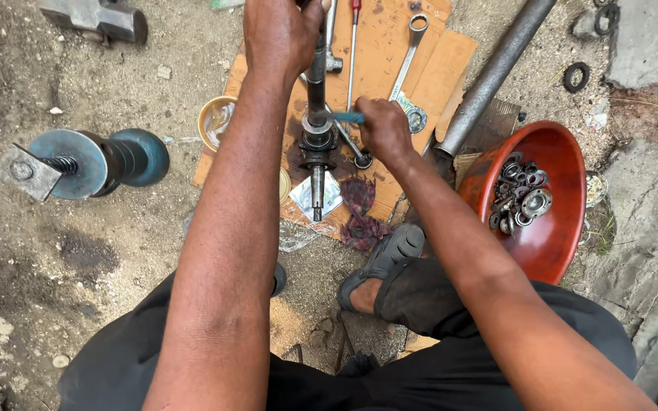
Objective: The person assembles a mechanical shaft by placing a bearing onto it, then uses a small metal rod to tap and seat the bearing. They wipe the shaft with a cloth and continue tapping to adjust the bearing position.
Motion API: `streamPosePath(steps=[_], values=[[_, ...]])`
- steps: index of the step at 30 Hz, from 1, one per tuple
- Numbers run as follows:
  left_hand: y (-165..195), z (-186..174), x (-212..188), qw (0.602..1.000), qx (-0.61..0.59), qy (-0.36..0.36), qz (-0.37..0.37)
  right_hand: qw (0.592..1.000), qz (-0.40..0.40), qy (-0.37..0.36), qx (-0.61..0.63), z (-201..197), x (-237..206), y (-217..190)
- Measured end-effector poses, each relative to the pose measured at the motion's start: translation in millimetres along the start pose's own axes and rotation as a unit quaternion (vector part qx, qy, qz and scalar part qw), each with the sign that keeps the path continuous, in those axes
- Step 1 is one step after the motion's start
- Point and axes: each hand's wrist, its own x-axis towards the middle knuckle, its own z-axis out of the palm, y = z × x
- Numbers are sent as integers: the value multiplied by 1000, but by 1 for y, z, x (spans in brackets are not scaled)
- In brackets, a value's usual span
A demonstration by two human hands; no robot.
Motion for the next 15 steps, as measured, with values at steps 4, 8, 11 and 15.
streamPosePath(steps=[4,8,11,15], values=[[8,-5,-3,996,-70,-18,-56,969,-55,-143,-195,-15,-3,-1],[7,-6,-5,997,-57,-26,-50,997,33,-72,-18,-39,-1,7],[2,-4,-6,996,-58,-23,-58,976,161,66,132,-37,13,5],[0,-2,-8,998,-62,6,-22,867,325,214,313,-5,29,-12]])
